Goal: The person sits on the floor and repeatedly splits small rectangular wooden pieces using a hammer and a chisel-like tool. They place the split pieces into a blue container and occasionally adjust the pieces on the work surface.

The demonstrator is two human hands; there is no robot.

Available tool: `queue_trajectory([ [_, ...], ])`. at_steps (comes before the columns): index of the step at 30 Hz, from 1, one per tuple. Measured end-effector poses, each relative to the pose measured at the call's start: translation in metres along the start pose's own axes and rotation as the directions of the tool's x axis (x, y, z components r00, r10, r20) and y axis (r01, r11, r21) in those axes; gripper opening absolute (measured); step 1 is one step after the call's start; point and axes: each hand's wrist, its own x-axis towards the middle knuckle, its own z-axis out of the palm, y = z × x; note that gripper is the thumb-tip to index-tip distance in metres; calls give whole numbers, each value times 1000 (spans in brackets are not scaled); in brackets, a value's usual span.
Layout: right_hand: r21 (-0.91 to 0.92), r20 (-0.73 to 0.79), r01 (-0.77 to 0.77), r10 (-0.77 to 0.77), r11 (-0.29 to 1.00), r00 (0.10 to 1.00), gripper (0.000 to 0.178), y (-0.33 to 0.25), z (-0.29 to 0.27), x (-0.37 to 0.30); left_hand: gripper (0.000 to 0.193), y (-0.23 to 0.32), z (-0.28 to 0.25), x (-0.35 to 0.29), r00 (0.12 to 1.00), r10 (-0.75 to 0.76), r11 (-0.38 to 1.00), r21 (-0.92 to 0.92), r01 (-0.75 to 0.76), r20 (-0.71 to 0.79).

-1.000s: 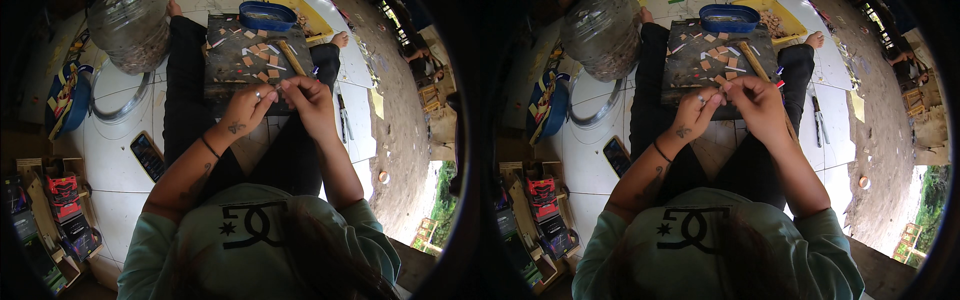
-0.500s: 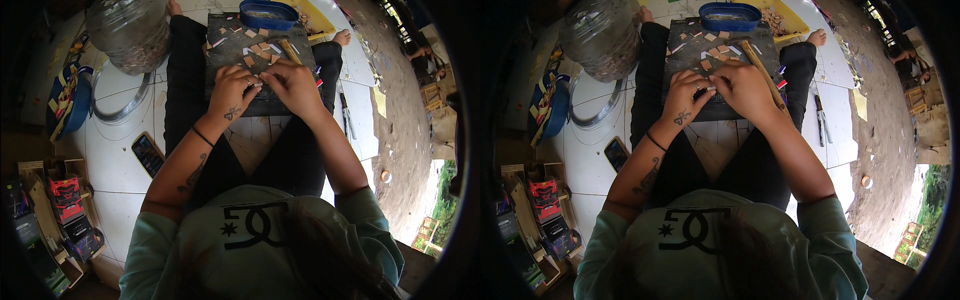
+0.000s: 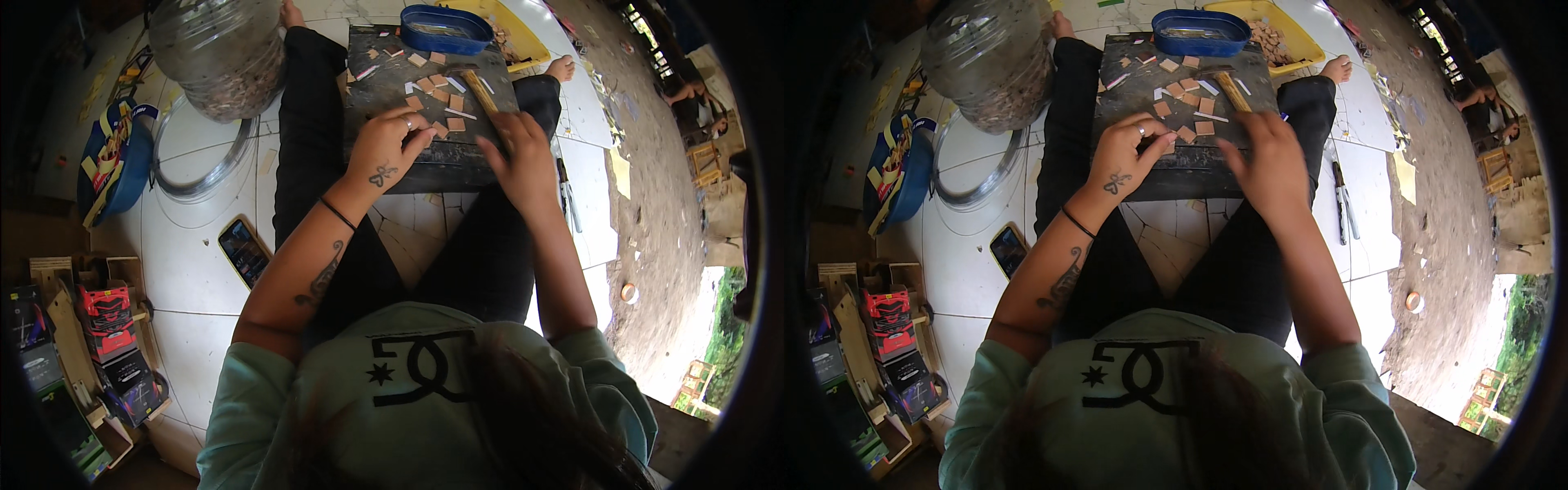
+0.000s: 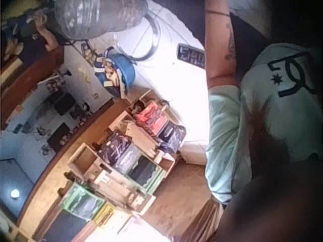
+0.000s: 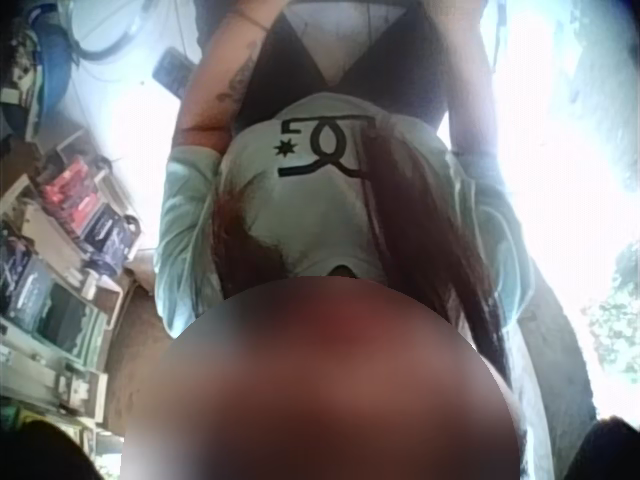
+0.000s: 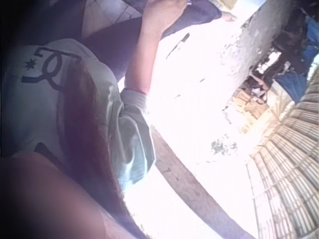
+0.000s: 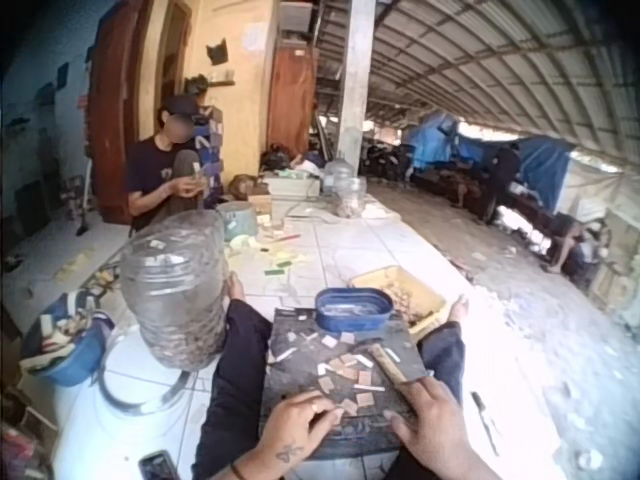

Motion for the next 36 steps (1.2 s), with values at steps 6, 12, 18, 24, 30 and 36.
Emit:
queue_trajectory([
  [6,-38,112,-287,289,957,951,47,33,-9,-80,13,-4,5,-5,997,66,997,29,-65,-37],
  [12,278,419,-571,438,772,795,40,17,-55,-100,11,-4,5,-6,1000,28,1000,3,-28,-8],
  [18,189,452,-437,317,880,834,41,-26,-113,-119,10,-3,7,-6,999,39,999,2,-39,-18],
  [24,123,430,-305,226,945,874,44,-38,-124,-122,12,-2,8,-7,999,25,999,-28,-26,-23],
  [30,174,359,-275,199,945,912,46,-34,-122,-124,12,-2,8,-8,999,42,999,-13,-42,-32],
  [36,148,311,-228,173,962,934,47,-32,-123,-126,11,-2,8,-7,999,41,999,-19,-42,-27],
])
